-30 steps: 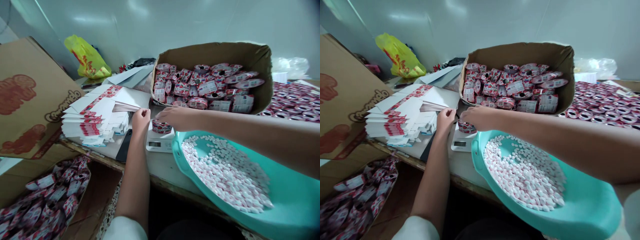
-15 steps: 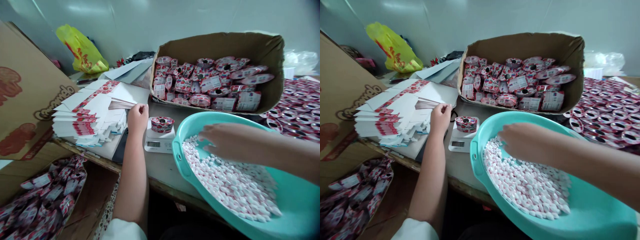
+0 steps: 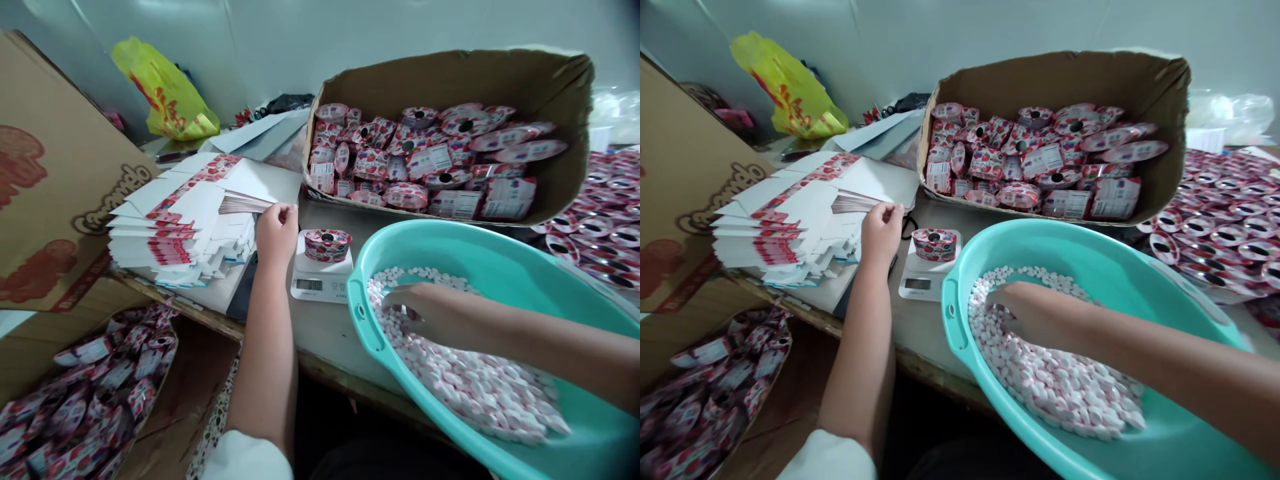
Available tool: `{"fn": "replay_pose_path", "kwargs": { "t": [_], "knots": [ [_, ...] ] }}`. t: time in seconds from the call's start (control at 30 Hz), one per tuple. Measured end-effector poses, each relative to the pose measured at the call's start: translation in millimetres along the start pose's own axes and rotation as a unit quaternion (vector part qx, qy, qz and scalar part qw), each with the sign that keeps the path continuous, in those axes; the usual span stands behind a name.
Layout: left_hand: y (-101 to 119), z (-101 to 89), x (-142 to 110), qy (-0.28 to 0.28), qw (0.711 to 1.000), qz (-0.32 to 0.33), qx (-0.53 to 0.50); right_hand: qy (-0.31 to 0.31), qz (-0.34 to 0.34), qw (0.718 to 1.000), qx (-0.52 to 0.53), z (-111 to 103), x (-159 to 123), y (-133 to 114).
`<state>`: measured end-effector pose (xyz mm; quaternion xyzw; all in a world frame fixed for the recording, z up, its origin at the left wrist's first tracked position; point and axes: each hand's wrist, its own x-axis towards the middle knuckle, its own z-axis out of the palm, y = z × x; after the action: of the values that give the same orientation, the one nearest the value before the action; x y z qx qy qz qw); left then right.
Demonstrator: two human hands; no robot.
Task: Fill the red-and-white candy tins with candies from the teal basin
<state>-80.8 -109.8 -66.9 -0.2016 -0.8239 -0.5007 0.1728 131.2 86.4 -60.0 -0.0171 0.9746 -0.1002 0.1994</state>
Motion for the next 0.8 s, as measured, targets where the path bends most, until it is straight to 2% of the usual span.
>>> {"fn": "replay_pose_path", "kwargs": {
  "t": [0.07, 0.13, 0.2, 0.3, 0.37, 0.5, 0.57, 0.63, 0.73, 0.8],
  "knots": [
    [-1, -0.4, 0, 0.005, 1.000, 0.004, -0.010, -0.014, -0.011, 0.999, 0.046, 1, 2, 3],
    [-1, -1.0, -1, -0.024, 1.000, 0.003, -0.020, -0.017, 0.007, 0.998, 0.053, 1, 5, 5],
    [1, -1.9, -3, -0.113, 0.993, -0.006, -0.037, -0.014, 0.025, 0.999, 0.040, 1, 8, 7],
    [6, -4.4, -5, -0.283, 0.958, -0.034, -0.044, -0.008, 0.029, 0.999, 0.019, -1, 10, 11],
    [11, -6.3, -7, -0.324, 0.945, -0.034, -0.028, -0.014, 0.016, 1.000, 0.012, -3, 11, 12],
    [15, -8.2, -9, -0.342, 0.939, -0.013, -0.013, -0.050, 0.020, 0.999, 0.006, -11, 10, 8],
    [13, -7.4, -9, -0.367, 0.930, -0.008, 0.002, -0.058, 0.026, 0.998, 0.005, -16, 10, 4],
    [10, -5.8, -9, -0.367, 0.930, 0.004, 0.029, -0.058, 0.028, 0.998, 0.013, -20, 10, 1],
    [9, -3.2, -9, -0.309, 0.949, 0.016, 0.054, -0.048, 0.026, 0.998, 0.029, -23, 10, 2],
    [14, -2.4, -9, -0.242, 0.970, 0.022, 0.020, -0.036, 0.018, 0.999, 0.033, -23, 9, 5]
  ]
}}
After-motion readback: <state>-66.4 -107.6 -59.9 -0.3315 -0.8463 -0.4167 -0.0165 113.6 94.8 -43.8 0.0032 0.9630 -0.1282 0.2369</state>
